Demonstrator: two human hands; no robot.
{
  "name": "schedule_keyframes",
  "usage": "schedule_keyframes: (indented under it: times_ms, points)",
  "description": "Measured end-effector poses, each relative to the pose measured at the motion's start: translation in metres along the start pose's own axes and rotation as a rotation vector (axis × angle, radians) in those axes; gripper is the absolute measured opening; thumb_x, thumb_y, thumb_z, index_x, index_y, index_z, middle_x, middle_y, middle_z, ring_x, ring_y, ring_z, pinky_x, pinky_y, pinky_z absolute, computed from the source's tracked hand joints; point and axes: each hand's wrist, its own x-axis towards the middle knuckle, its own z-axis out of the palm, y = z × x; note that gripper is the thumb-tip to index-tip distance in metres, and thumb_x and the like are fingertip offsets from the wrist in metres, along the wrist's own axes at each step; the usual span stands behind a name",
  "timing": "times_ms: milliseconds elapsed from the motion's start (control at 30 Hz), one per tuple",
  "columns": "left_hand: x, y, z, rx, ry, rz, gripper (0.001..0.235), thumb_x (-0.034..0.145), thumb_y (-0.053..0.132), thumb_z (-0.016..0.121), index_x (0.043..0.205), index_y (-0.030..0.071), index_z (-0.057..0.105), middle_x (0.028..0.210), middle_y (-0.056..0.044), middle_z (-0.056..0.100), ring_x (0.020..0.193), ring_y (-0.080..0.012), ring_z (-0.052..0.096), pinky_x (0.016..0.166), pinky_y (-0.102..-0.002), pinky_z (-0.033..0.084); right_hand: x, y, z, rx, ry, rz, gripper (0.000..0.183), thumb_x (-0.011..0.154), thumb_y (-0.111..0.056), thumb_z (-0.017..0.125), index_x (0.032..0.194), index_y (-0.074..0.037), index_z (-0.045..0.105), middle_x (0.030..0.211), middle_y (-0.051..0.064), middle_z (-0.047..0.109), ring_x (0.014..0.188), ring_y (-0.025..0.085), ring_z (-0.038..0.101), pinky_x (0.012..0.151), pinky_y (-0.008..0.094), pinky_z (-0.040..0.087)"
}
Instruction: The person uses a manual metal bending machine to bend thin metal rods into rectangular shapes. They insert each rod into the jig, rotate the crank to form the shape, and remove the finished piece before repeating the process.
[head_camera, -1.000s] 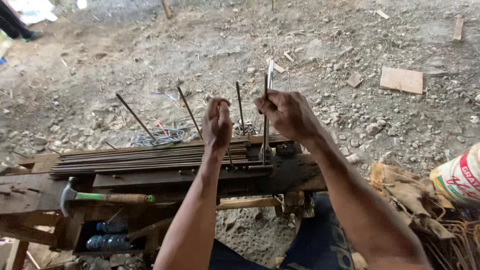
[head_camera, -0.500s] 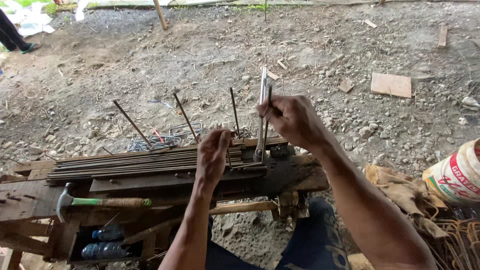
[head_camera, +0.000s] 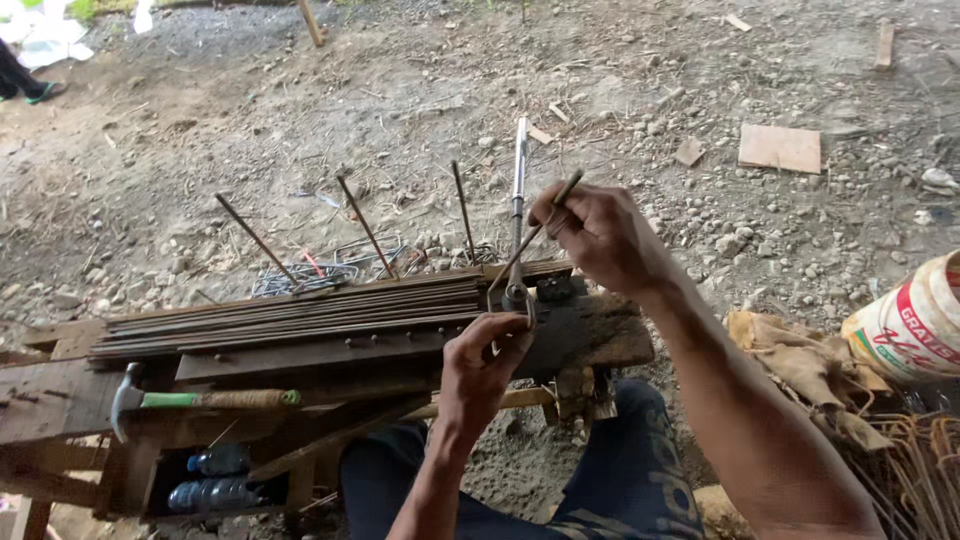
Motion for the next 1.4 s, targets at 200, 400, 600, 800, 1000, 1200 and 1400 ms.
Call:
schedule_keyframes:
  times_ms: [200,400,600,800,1000,1200,1400]
  points:
    - [-0.012,0.008,-0.007,0.079,-0.070,-0.085,0.020,0.088,0.007,0.070,0.107,0.011,0.072,0.102,-0.002,0.076,0.095,-0.0142,0.070,0.079,-0.029,0.058,-0.006,-0.005,0.004,-0.099,-0.100,-0.147,0.017,0.102,-0.017,0.053,0.095,-0.006,0.065,0.083,0.006,0.068,0.053,0.010,0.052,0.045,0.022,0.045]
    - [-0.007,0.003,-0.021,0.056,-0.039,0.009,0.022,0.095,0.009,0.063,0.116,0.004,0.066,0.101,-0.005,0.072,0.084,-0.0132,0.067,0.067,-0.025,0.055,-0.004,-0.021,0.005,-0.123,-0.049,-0.218,0.014,0.098,-0.011,0.063,0.088,-0.003,0.066,0.074,0.005,0.065,0.053,0.012,0.054,0.050,0.028,0.047]
    - [0.044,-0.030,-0.051,0.141,0.110,0.089,0.015,0.099,0.003,0.056,0.099,0.007,0.071,0.087,-0.009,0.071,0.084,-0.0208,0.066,0.080,-0.039,0.052,0.002,-0.010,0.008,-0.043,-0.023,-0.076,0.026,0.103,-0.017,0.060,0.080,-0.008,0.069,0.056,0.008,0.060,0.044,0.017,0.050,0.048,0.029,0.044]
    - [0.081,-0.050,-0.059,0.135,0.016,0.071,0.019,0.102,0.014,0.055,0.111,0.007,0.071,0.088,-0.010,0.071,0.089,-0.0231,0.068,0.085,-0.040,0.050,0.020,0.018,0.019,-0.145,0.044,-0.043,0.030,0.101,-0.024,0.064,0.074,-0.011,0.064,0.050,0.010,0.054,0.043,0.024,0.052,0.047,0.037,0.042]
    - [0.093,-0.031,-0.050,0.149,-0.077,-0.080,0.036,0.104,0.031,0.055,0.125,0.003,0.062,0.099,-0.021,0.070,0.094,-0.0320,0.067,0.089,-0.047,0.052,0.042,0.035,0.031,-0.161,0.003,0.001,0.034,0.103,-0.023,0.061,0.073,-0.010,0.066,0.050,0.005,0.056,0.040,0.018,0.050,0.049,0.031,0.044]
    - [0.095,-0.020,-0.047,0.194,-0.113,-0.229,0.028,0.106,0.028,0.049,0.101,0.009,0.070,0.067,-0.009,0.065,0.065,-0.0213,0.061,0.068,-0.032,0.049,0.055,0.038,0.026,-0.268,0.002,0.159,0.036,0.098,-0.036,0.062,0.073,-0.010,0.064,0.068,0.015,0.065,0.075,0.042,0.068,0.065,0.052,0.049]
    - [0.086,-0.023,-0.044,0.210,-0.067,-0.123,0.023,0.101,0.034,0.056,0.099,0.018,0.072,0.067,-0.003,0.066,0.073,-0.0151,0.063,0.074,-0.032,0.048,0.050,0.027,0.025,-0.280,0.028,0.216,0.028,0.094,-0.037,0.064,0.080,-0.015,0.072,0.074,0.015,0.068,0.084,0.044,0.068,0.072,0.054,0.050]
